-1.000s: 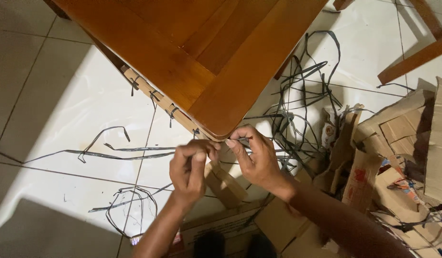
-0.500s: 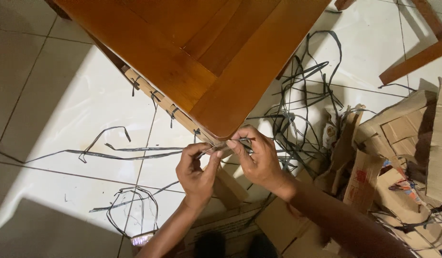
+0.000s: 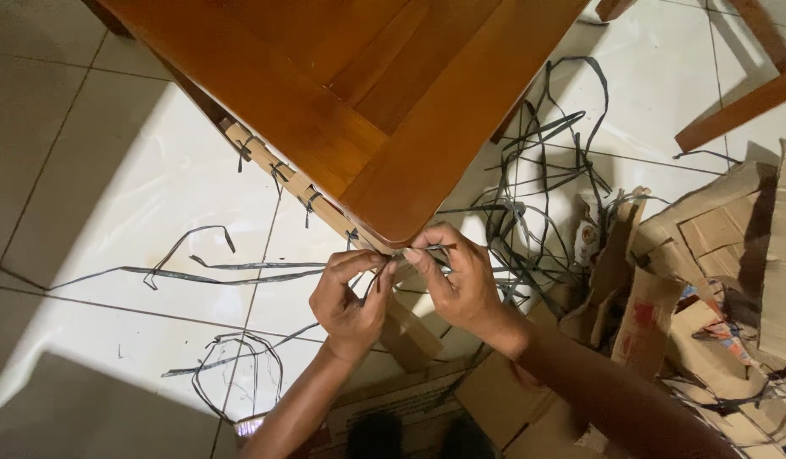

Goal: Wrapping wooden chair legs with cardboard and securing them with plastic ties

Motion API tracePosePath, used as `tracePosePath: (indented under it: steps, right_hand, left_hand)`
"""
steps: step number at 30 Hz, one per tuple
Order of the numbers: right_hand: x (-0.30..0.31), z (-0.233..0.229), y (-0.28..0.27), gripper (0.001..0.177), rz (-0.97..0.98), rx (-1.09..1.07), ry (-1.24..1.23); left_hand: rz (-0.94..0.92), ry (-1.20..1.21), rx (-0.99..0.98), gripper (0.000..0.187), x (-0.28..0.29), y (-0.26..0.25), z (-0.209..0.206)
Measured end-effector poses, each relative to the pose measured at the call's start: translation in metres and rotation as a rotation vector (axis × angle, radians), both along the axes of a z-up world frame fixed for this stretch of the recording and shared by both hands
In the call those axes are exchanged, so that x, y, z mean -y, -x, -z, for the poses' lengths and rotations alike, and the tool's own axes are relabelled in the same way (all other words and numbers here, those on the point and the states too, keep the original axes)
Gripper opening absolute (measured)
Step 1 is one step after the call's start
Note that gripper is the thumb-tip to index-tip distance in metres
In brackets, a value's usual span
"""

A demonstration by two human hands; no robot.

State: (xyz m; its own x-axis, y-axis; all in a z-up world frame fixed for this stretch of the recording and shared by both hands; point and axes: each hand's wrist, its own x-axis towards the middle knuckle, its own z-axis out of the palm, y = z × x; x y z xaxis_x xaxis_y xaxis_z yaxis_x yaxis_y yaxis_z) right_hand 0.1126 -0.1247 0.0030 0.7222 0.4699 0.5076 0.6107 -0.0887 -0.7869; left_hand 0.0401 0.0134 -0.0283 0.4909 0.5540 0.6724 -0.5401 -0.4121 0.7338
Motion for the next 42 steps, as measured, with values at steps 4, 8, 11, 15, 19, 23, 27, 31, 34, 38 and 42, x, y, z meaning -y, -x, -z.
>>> tracePosePath:
  steps: [4,8,11,15,19,23,27,31,34,38,42]
  right_hand:
    - [-0.002,-0.008,0.004,0.01,0.02,0.005,-0.015]
    - [-0.005,-0.005,0.004,0.01,0.025,0.004,-0.045]
    - [-0.002,-0.004,0.006,0.008,0.03,-0.027,-0.062]
    - [0.002,-0.001,0.004,0.006,0.047,0.054,-0.032]
    - [0.003,0.002,0.004,0.005,0.045,0.048,-0.052]
    - [0.003,0.006,0.003,0.004,0.035,0.033,-0.064]
    - [0.001,-0.008,0.005,0.005,0.037,0.058,-0.068]
    - [0.001,-0.006,0.005,0.003,0.049,0.092,-0.062]
    - [0.002,-0.002,0.003,0.002,0.041,0.166,-0.068]
    - [0.001,0.003,-0.001,0.004,0.062,0.38,-0.052]
    - [0.001,0.0,-0.008,0.005,0.052,0.492,-0.102]
  left_hand:
    - [-0.096,-0.13,0.08,0.017,-0.004,-0.006,0.0]
    - [-0.127,-0.271,0.215,0.012,-0.009,-0.012,-0.005]
    - [-0.137,-0.294,0.229,0.019,-0.01,-0.014,0.001]
    - [-0.124,-0.246,0.212,0.018,-0.007,-0.014,0.002]
    - [-0.143,-0.165,0.15,0.027,-0.006,-0.012,0.005]
    - [-0.197,-0.227,0.078,0.022,-0.006,-0.01,0.008]
    - [-0.217,-0.315,0.068,0.011,-0.007,-0.01,0.0]
    - [-0.199,-0.319,0.058,0.007,-0.009,-0.01,0.003]
    - [-0.215,-0.355,0.054,0.006,-0.012,-0.012,0.009]
    - [-0.238,-0.45,0.047,0.006,-0.016,-0.012,0.007]
    - [-0.238,-0.505,0.055,0.005,-0.018,-0.011,0.004]
